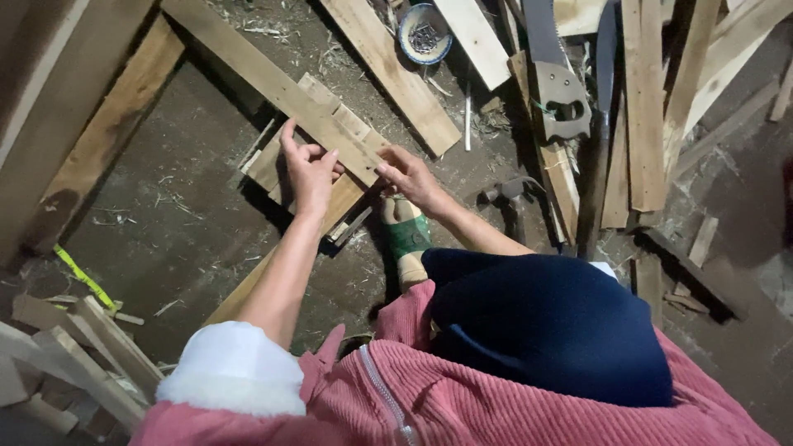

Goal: Assembling a wooden frame by positioning slats and nailing them together using a hammer.

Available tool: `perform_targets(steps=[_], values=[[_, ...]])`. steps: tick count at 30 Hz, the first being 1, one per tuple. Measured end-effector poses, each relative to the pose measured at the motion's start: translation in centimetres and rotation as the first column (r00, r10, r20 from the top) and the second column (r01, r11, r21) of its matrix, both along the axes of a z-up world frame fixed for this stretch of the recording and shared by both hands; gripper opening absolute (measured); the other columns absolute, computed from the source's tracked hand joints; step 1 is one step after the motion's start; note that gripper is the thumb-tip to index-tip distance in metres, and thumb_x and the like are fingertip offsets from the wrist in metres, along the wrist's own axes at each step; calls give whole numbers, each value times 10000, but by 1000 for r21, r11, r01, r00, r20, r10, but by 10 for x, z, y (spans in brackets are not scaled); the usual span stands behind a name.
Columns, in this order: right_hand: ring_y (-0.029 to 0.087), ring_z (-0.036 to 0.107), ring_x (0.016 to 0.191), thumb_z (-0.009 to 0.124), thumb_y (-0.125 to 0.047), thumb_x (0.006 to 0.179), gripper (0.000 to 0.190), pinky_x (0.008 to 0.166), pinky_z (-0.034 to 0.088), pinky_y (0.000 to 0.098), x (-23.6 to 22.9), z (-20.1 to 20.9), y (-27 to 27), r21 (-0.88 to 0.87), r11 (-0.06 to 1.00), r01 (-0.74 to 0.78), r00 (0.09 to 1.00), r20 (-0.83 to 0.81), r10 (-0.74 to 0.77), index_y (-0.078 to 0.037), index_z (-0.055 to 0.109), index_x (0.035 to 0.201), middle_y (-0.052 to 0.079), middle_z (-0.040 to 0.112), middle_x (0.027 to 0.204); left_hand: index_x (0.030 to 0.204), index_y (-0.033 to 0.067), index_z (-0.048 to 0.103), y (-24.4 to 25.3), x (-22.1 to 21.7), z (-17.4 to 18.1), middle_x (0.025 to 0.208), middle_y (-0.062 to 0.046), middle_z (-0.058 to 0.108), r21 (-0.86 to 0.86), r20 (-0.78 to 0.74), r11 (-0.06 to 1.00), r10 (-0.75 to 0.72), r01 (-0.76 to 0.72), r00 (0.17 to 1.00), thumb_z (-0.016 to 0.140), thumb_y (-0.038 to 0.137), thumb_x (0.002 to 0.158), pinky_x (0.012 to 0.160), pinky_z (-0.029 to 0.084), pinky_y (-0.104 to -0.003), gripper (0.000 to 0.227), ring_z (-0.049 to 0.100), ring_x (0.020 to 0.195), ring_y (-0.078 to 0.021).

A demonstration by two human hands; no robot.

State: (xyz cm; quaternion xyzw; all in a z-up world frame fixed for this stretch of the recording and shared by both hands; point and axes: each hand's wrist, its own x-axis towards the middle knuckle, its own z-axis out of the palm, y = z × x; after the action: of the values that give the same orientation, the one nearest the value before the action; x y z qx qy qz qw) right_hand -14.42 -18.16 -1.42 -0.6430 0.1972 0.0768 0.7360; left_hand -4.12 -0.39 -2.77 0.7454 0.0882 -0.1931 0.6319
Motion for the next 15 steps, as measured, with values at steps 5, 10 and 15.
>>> perform_targets(steps=[5,10,15], values=[[250,718,883,692,-243,1007,331,684,656,392,0,5,4,-118,993,19,1000,-10,-20,-106,637,1303,162,710,1045,1586,278,230,6,-12,17,924,-91,688,135,78,989,-72,61,994,752,-26,864,557,620,-220,942,729,671,-151],[335,743,938,739,-303,973,347,749,640,445,-2,4,9,-357,934,13,1000,-3,-15,-159,673,1282,166,713,1064,1408,162,419,8,-34,13,917,-93,717,204,151,975,-118,86,982,827,70,845,660,557,-264,702,701,743,-159],[379,710,1017,733,-404,960,378,885,590,500,-3,-2,7,-527,850,-22,998,-63,-14,-208,669,1277,131,683,1098,1026,233,649,-1,-48,31,956,20,677,446,324,883,-311,145,894,786,227,863,826,518,-370,213,679,931,-202]])
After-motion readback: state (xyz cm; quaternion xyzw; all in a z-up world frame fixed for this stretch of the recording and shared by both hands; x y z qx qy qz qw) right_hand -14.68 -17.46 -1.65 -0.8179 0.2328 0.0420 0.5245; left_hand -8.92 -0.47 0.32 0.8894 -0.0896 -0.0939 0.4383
